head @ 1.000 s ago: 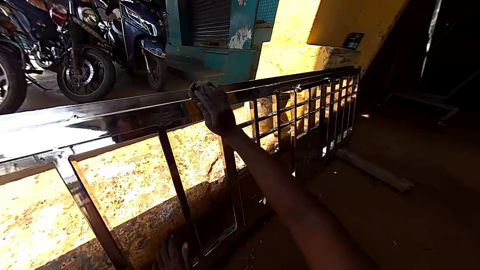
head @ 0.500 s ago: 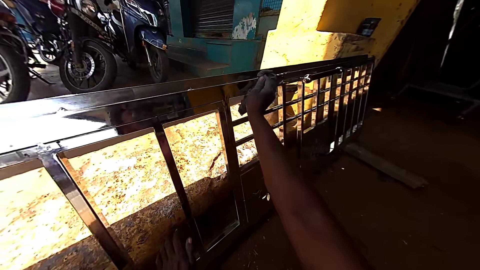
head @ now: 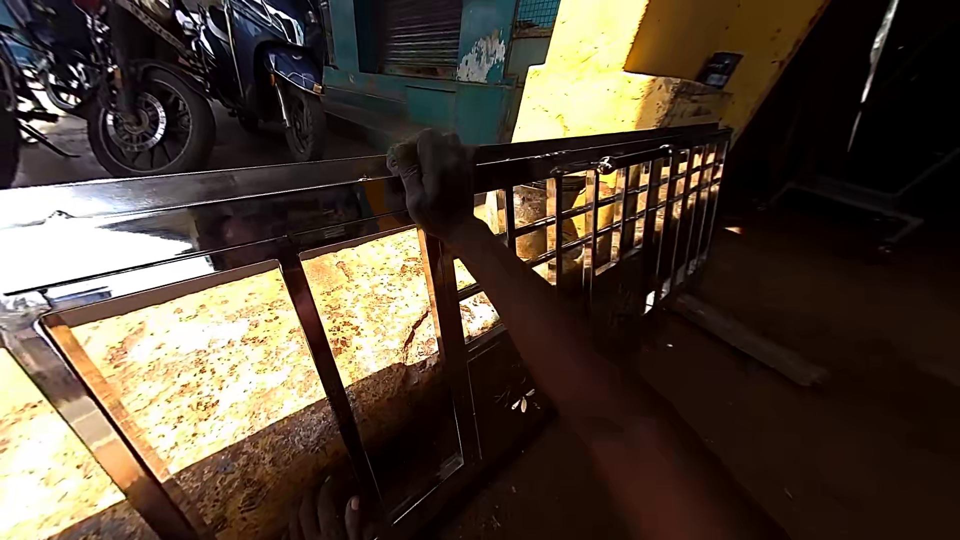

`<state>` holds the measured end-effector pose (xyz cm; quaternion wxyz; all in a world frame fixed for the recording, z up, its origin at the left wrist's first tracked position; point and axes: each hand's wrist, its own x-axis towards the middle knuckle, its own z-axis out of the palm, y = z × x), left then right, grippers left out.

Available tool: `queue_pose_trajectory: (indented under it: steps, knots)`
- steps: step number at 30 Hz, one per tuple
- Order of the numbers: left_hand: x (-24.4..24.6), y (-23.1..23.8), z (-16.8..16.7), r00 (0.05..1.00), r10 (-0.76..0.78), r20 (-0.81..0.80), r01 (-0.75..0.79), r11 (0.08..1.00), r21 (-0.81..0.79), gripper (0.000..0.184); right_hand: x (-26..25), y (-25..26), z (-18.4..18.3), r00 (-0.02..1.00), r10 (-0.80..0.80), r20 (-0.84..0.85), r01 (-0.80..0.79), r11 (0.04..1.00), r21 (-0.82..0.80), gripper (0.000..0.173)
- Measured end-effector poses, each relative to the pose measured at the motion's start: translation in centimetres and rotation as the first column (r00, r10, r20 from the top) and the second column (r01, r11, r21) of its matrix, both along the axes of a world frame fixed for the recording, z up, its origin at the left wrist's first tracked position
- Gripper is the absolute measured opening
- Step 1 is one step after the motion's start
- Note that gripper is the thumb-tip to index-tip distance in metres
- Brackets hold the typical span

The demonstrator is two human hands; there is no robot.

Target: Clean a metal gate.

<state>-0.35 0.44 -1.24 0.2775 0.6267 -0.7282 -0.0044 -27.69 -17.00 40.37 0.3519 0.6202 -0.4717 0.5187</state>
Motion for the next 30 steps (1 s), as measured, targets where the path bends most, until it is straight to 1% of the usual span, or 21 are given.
queue_pose_trajectory:
  steps: [2, 3, 4, 6, 7, 8, 9, 11, 12, 14, 15, 16, 18, 19, 20, 23, 24, 25, 27, 29, 30]
  knots:
    - [0.7, 0.1, 0.0, 1.0, 0.009, 0.014, -0.009, 1.0, 0.006, 0.072, 0.1, -0.4, 0.3, 0.996, 0.07, -0.056, -0.067, 0.996, 0.06, 0.039]
    - [0.7, 0.2, 0.0, 1.0, 0.012, 0.015, -0.013, 1.0, 0.013, 0.072, -2.0, -0.4, 0.2, 0.998, -0.01, -0.063, 0.016, 0.996, 0.087, 0.038]
    - [0.4, 0.2, 0.1, 1.0, 0.016, 0.012, -0.016, 1.0, 0.013, 0.071, -4.9, -0.3, 0.2, 0.984, -0.172, -0.045, 0.176, 0.98, 0.098, 0.039]
    - [0.1, 0.2, 0.1, 1.0, 0.016, 0.025, -0.016, 1.0, -0.006, 0.071, -9.3, 0.7, 0.3, 0.866, -0.49, 0.096, 0.453, 0.852, 0.263, 0.045]
    - [0.1, 0.1, 0.3, 0.999, 0.016, 0.03, -0.016, 1.0, -0.009, 0.071, -9.7, 0.9, 0.1, 0.811, -0.562, 0.164, 0.498, 0.809, 0.311, 0.045]
    - [0.1, 0.0, 0.3, 0.999, 0.017, 0.033, -0.017, 1.0, -0.014, 0.071, -8.6, 0.9, -0.3, 0.785, -0.568, 0.247, 0.491, 0.814, 0.309, 0.044]
    - [0.1, 0.1, 0.3, 0.999, 0.02, 0.03, -0.019, 1.0, -0.02, 0.072, -6.5, 1.1, -1.1, 0.796, -0.494, 0.348, 0.42, 0.867, 0.269, 0.042]
    - [0.2, 0.3, 0.5, 1.0, 0.027, 0.014, -0.026, 1.0, -0.012, 0.073, -0.7, 2.0, -3.5, 0.861, -0.196, 0.469, 0.161, 0.98, 0.114, 0.04]
    - [0.2, 0.3, 0.6, 0.999, 0.034, 0.006, -0.034, 0.999, -0.001, 0.074, 1.7, 2.6, -4.6, 0.903, -0.045, 0.428, 0.029, 0.999, 0.044, 0.04]
    - [0.3, 0.2, 0.6, 0.999, 0.052, -0.006, -0.052, 0.999, 0.01, 0.073, 2.5, 3.4, -5.7, 0.962, 0.111, 0.25, -0.112, 0.994, -0.012, 0.03]
    - [0.2, 0.1, 0.5, 0.998, 0.055, -0.011, -0.055, 0.998, 0.013, 0.072, 0.7, 3.7, -5.5, 0.97, 0.117, 0.211, -0.12, 0.993, 0.002, 0.025]
    - [0.2, 0.1, 0.4, 0.998, 0.057, -0.012, -0.056, 0.998, 0.014, 0.071, -2.2, 4.1, -5.2, 0.967, 0.05, 0.248, -0.063, 0.997, 0.046, 0.024]
    - [0.2, 0.0, 0.1, 0.998, 0.059, 0.004, -0.059, 0.998, -0.014, 0.072, -7.3, 4.7, -4.1, 0.878, -0.188, 0.44, 0.098, 0.97, 0.221, 0.026]
    - [0.0, 0.0, 0.1, 0.998, 0.056, 0.006, -0.056, 0.998, -0.013, 0.073, -8.0, 5.0, -3.5, 0.827, -0.265, 0.495, 0.122, 0.945, 0.303, 0.027]
    - [0.0, 0.0, 0.1, 0.999, 0.05, 0.007, -0.05, 0.999, -0.006, 0.073, -7.3, 5.3, -3.3, 0.82, -0.286, 0.495, 0.13, 0.937, 0.325, 0.026]
    - [0.2, -0.1, 0.2, 1.0, 0.03, 0.005, -0.03, 0.999, 0.015, 0.071, -2.0, 5.5, -4.5, 0.943, -0.078, 0.323, 0.027, 0.987, 0.16, 0.017]
    - [0.2, -0.3, 0.3, 1.0, 0.025, 0.0, -0.025, 1.0, 0.013, 0.072, -1.8, 5.0, -4.7, 0.96, -0.032, 0.28, 0.003, 0.995, 0.102, 0.014]
    - [0.2, -0.4, 0.3, 1.0, 0.029, -0.001, -0.029, 1.0, 0.009, 0.071, -2.6, 4.4, -4.9, 0.955, -0.02, 0.297, 0.001, 0.998, 0.063, 0.011]
    - [0.2, -0.1, 0.2, 0.999, 0.035, 0.013, -0.035, 0.999, 0.013, 0.071, -4.6, 3.9, -5.3, 0.892, -0.064, 0.447, 0.038, 0.997, 0.068, 0.01]
    - [0.2, 0.0, 0.0, 0.999, 0.036, 0.02, -0.036, 0.999, 0.005, 0.071, -4.2, 3.9, -5.1, 0.819, -0.078, 0.569, 0.023, 0.995, 0.102, 0.012]
    - [0.2, 0.1, -0.1, 0.999, 0.033, 0.02, -0.034, 0.999, 0.0, 0.071, -3.5, 4.3, -5.0, 0.82, -0.059, 0.57, -0.007, 0.994, 0.112, 0.014]
